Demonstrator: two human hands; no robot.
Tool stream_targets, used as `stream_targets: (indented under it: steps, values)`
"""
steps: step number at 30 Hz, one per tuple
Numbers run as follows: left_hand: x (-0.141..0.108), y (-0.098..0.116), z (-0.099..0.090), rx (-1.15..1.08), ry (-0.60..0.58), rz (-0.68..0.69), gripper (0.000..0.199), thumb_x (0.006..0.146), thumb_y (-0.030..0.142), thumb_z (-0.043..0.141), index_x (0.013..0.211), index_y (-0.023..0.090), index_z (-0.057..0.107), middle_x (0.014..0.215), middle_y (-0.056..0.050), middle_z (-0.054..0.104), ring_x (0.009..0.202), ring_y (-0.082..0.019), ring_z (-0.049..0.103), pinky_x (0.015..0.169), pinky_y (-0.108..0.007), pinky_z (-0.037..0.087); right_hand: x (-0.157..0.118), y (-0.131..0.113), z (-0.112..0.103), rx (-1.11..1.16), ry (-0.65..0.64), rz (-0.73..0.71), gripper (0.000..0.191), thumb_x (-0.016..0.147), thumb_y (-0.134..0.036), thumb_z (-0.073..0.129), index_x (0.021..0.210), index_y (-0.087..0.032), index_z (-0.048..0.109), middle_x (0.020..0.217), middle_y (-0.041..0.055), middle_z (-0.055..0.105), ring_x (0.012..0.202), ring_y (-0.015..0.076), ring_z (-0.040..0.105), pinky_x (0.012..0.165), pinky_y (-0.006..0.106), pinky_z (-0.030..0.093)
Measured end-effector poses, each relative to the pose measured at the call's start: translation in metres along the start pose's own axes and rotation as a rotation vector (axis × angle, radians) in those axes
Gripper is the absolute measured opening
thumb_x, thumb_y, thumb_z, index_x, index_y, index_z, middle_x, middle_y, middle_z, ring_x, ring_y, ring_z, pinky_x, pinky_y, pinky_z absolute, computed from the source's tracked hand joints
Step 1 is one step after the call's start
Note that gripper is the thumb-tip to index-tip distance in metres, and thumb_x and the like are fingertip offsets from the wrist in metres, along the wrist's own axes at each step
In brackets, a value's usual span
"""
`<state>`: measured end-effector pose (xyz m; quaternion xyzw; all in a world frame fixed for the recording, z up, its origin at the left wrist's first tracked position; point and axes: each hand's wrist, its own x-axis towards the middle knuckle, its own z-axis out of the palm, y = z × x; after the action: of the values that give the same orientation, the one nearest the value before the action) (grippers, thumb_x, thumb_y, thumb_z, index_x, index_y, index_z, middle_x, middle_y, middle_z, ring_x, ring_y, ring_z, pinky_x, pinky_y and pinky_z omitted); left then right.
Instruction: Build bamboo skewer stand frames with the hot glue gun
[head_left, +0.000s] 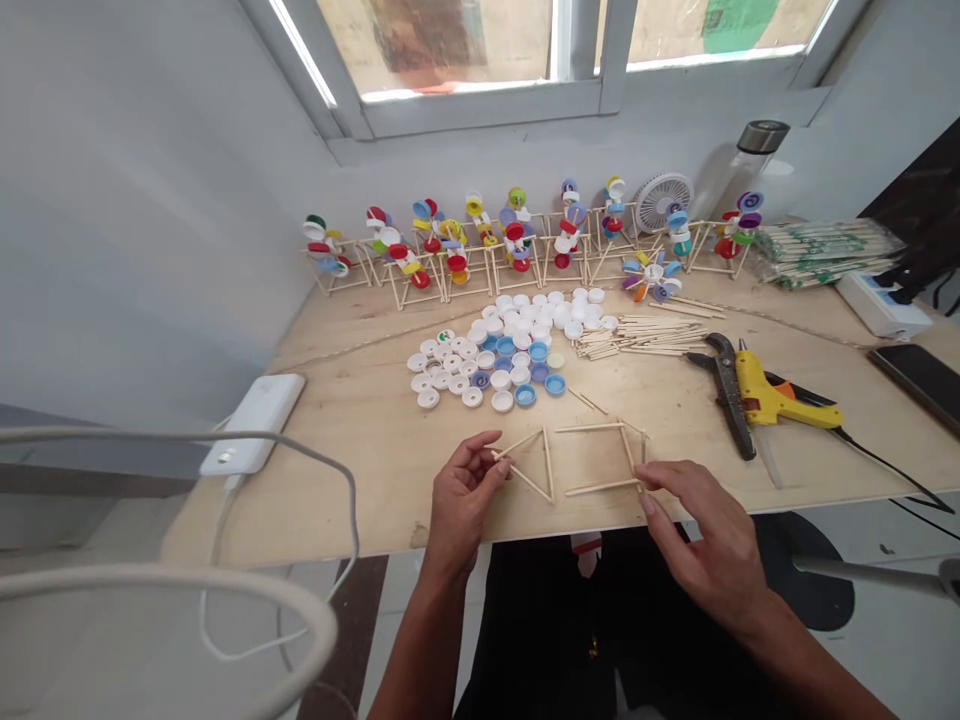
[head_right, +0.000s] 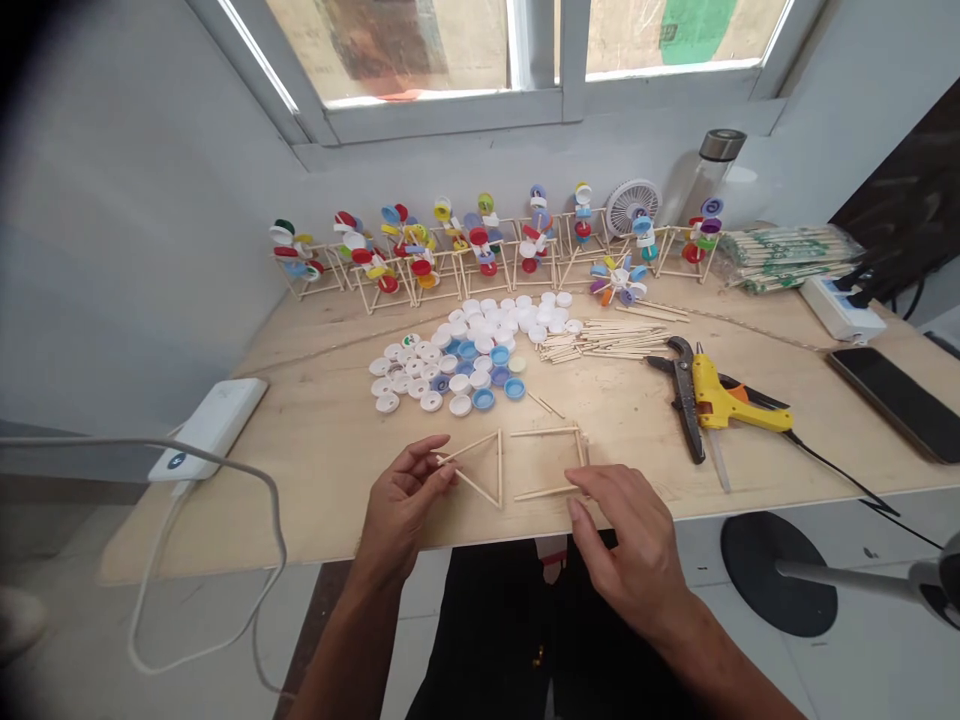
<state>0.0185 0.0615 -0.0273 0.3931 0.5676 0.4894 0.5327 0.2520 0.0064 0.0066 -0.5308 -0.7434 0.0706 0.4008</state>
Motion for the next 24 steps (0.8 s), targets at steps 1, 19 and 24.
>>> stream_targets:
  steps: [1,19,24]
  values:
    - [0.0,-0.001,0.0,-0.004,-0.002,0.003,0.045,0.064,0.032,0.073,0.105,0.018,0.062,0.073,0.001,0.056,0.069,-0.012,0.057,0.064,-0.022,0.047,-0.001,0.002,0.001,-0.004,0.008,0.036,0.021,0.084,-0.016,0.052,0.104,-0.021,0.057,0.089,0.0066,0.066,0.084,0.021,0.063,0.073,0.035,0.049]
    - [-0.004,0.0,0.006,0.002,0.02,0.019,0.037,0.065,0.032,0.073,0.099,0.018,0.067,0.072,0.002,0.057,0.07,-0.011,0.057,0.067,-0.022,0.046,-0.004,0.044,0.018,0.01,-0.198,0.361,0.02,0.087,-0.036,0.049,0.092,-0.019,0.058,0.081,0.0036,0.063,0.065,0.0154,0.059,0.062,0.028,0.049]
    - [-0.004,0.0,0.009,0.009,0.067,0.042,0.035,0.064,0.032,0.074,0.095,0.017,0.069,0.07,0.001,0.058,0.067,-0.011,0.056,0.067,-0.023,0.047,-0.002,0.049,0.004,-0.013,-0.103,0.31,0.022,0.088,-0.036,0.048,0.097,-0.019,0.06,0.081,0.004,0.065,0.067,0.0159,0.06,0.064,0.028,0.049]
